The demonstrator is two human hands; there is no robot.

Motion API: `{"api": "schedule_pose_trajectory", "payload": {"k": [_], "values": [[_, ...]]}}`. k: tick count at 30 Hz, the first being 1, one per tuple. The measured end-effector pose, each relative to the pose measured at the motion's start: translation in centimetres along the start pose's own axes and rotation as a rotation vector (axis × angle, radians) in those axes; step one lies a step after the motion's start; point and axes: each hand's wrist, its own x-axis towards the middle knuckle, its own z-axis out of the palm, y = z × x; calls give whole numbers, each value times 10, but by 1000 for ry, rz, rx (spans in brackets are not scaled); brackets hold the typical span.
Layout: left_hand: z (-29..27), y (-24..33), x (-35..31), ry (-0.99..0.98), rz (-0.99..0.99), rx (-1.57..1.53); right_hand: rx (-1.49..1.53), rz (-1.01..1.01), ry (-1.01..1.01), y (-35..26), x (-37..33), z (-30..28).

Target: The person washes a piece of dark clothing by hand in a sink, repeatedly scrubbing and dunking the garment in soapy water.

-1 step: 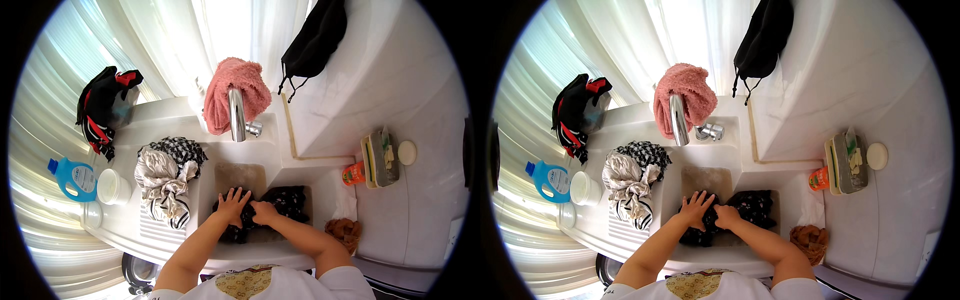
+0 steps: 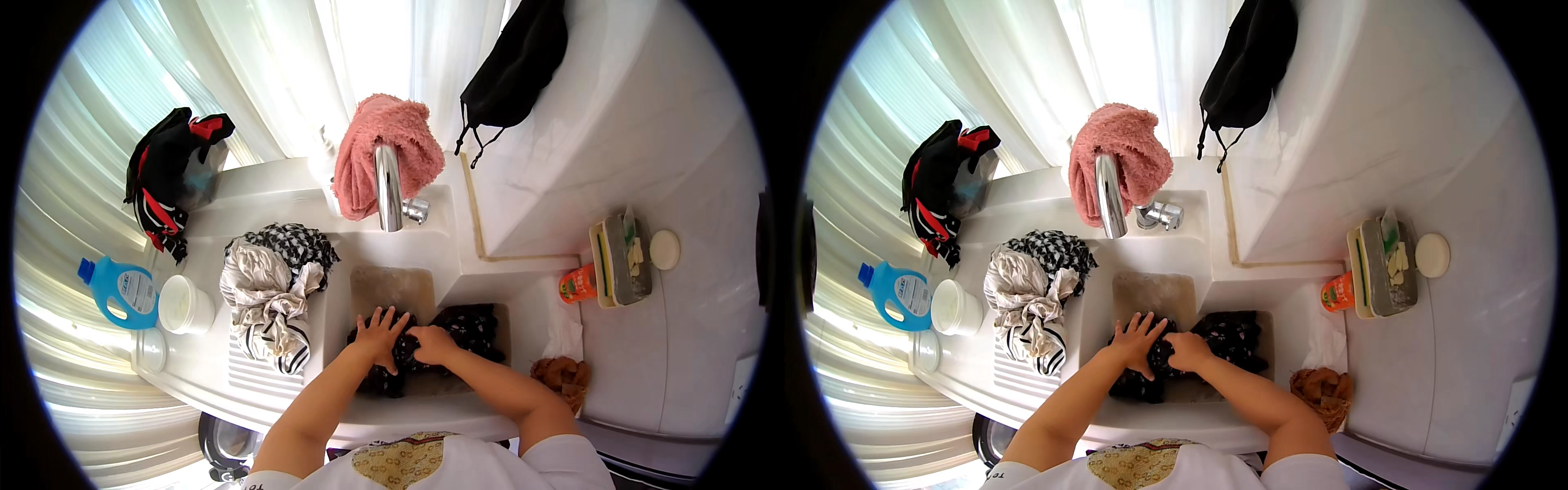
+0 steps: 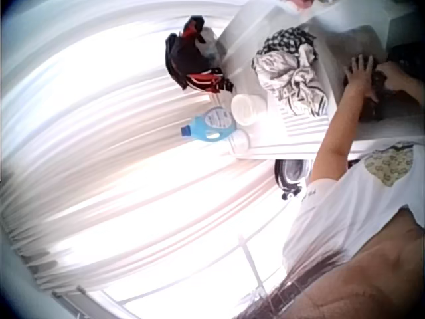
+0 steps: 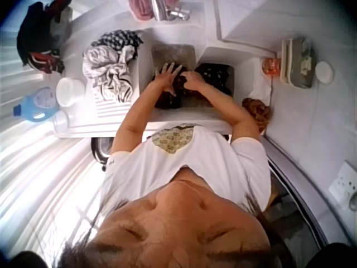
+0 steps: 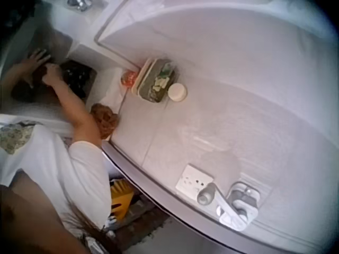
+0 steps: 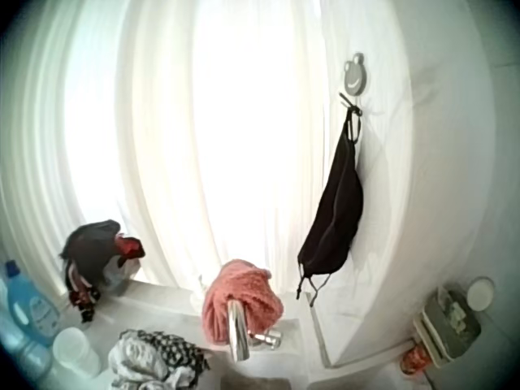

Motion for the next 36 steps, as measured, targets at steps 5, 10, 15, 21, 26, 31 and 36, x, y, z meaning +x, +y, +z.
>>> {"api": "schedule_pose_trajectory", "payload": {"k": [5, 10, 15, 21, 26, 31, 36], "values": [[36, -22, 17, -152, 3, -348, 964, 208, 180, -15, -6, -85], [35, -26, 13, -348, -41, -1438, 1194, 253, 173, 24, 4, -94], [5, -67, 20, -147, -342, -2163, 394, 280, 176, 43, 25, -39], [-3, -32, 51, 314, -584, -229, -513, 8, 116, -14, 39, 15], [17, -28, 72, 167, -324, 211, -609, 46, 48, 8, 80, 36], [16, -57, 91, 68, -266, -344, -389, -71, -81, 47, 111, 32], [65, -70, 108, 675, -426, -1112, 56, 121, 483, 13, 86, 15]]}}
